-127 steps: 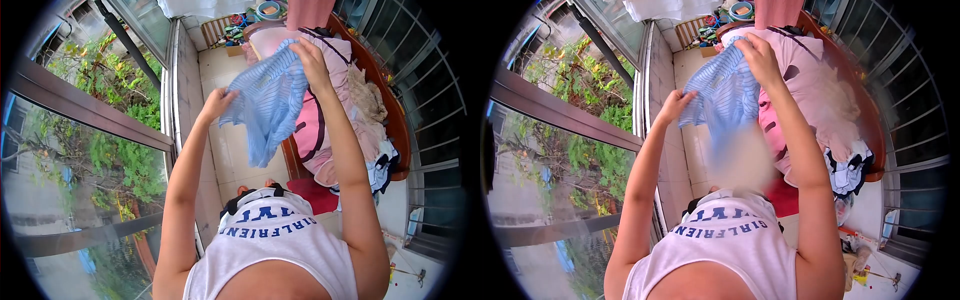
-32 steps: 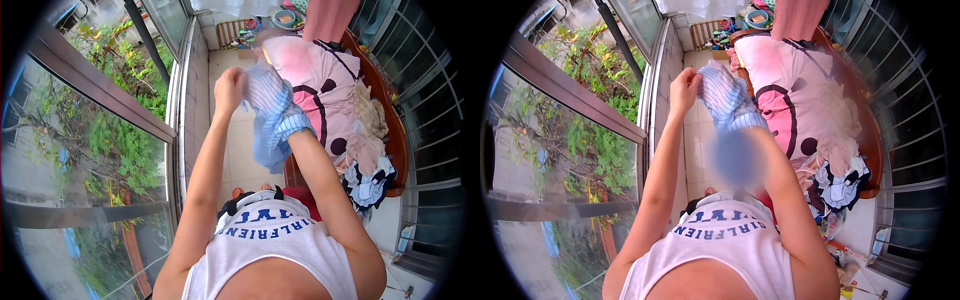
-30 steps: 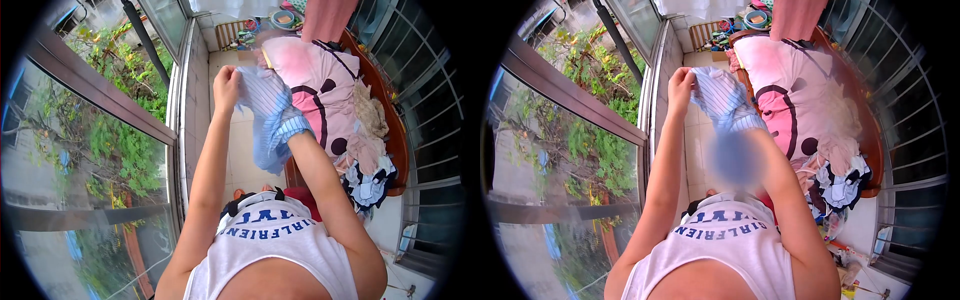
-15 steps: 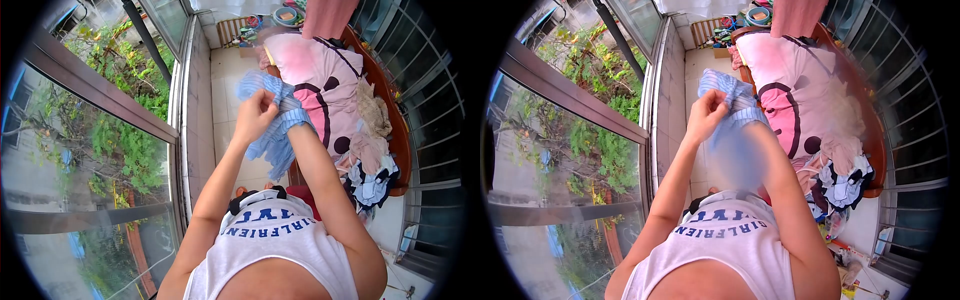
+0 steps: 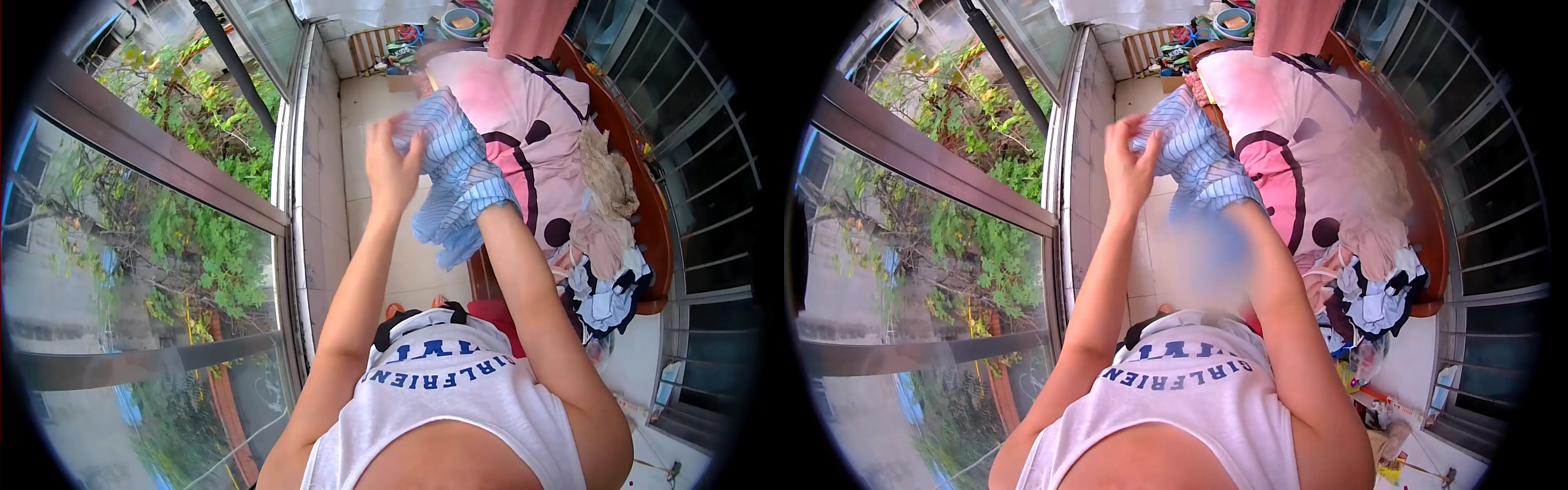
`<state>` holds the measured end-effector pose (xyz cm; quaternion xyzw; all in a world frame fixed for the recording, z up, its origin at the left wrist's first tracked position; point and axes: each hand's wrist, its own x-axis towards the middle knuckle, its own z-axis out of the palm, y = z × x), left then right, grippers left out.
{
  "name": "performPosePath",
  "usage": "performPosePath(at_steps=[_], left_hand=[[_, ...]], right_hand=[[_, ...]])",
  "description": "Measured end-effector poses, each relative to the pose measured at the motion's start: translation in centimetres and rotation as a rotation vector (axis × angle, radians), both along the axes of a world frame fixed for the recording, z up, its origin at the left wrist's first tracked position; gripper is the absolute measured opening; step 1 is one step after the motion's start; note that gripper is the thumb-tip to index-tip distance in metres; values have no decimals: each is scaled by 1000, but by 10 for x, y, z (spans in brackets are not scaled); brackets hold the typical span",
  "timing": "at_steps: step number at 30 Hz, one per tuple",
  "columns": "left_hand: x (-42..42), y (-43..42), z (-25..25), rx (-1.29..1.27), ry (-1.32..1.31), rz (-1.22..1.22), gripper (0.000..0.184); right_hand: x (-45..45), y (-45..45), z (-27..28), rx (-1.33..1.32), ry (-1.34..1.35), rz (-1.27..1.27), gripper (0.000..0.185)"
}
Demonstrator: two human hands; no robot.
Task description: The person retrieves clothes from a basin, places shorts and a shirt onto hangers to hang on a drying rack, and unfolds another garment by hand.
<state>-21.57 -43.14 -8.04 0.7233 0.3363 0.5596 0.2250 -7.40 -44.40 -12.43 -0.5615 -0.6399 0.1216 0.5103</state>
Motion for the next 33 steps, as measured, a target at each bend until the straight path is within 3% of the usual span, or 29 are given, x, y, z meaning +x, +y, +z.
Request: performPosePath(at_steps=[3, 6, 8, 10, 13, 16, 18, 20, 21, 22, 23, 26, 29, 31, 32, 33], left_hand=[[-5, 23, -9, 408, 278, 281, 14], [-5, 24, -8, 232, 184, 86, 11], [-6, 3, -1, -307, -18, -194, 13], [-3, 2, -17, -324, -55, -306, 14], [-10, 5, -14, -712, -416, -597, 12], [-14, 2, -30, -652, -238, -744, 9], [-16, -8, -28, -635, -225, -688, 16], [-15, -28, -14, -544, -155, -274, 22], [-15, -36, -15, -227, -53, -171, 29], [-18, -46, -10, -230, -52, -175, 29], [-21, -55, 1, -18, 122, -214, 30], [-19, -53, -11, 198, 312, -327, 33], [-12, -21, -25, -274, 159, -583, 18], [-6, 7, -15, -331, 129, -434, 11], [-3, 32, -26, -436, 42, -363, 16], [-3, 60, -36, -354, -106, -313, 15]], right_hand=[[-1, 1, 0, 7, -12, -9, 42], [-3, 1, -1, 26, -33, -25, 43], [-3, 2, -5, 38, -54, -37, 43], [-5, 5, -6, 66, -85, -61, 43], [-9, 10, -12, 136, -176, -138, 44], [-16, 24, -16, 189, -266, -218, 44], [-17, 26, -17, 54, -198, -148, 47], [-13, 24, -17, -221, -62, -50, 51], [-3, 35, -31, -148, -3, 103, 51], [2, 34, -28, -142, -28, 162, 51], [6, 31, -24, -135, -51, 221, 51], [6, 26, -22, -111, -92, 257, 52], [-2, 21, -27, -110, -120, 169, 55], [-7, 14, -38, -147, -140, 118, 57], [-11, 11, -47, -178, -157, 96, 59], [-11, -1, -59, -204, -150, 115, 60]])
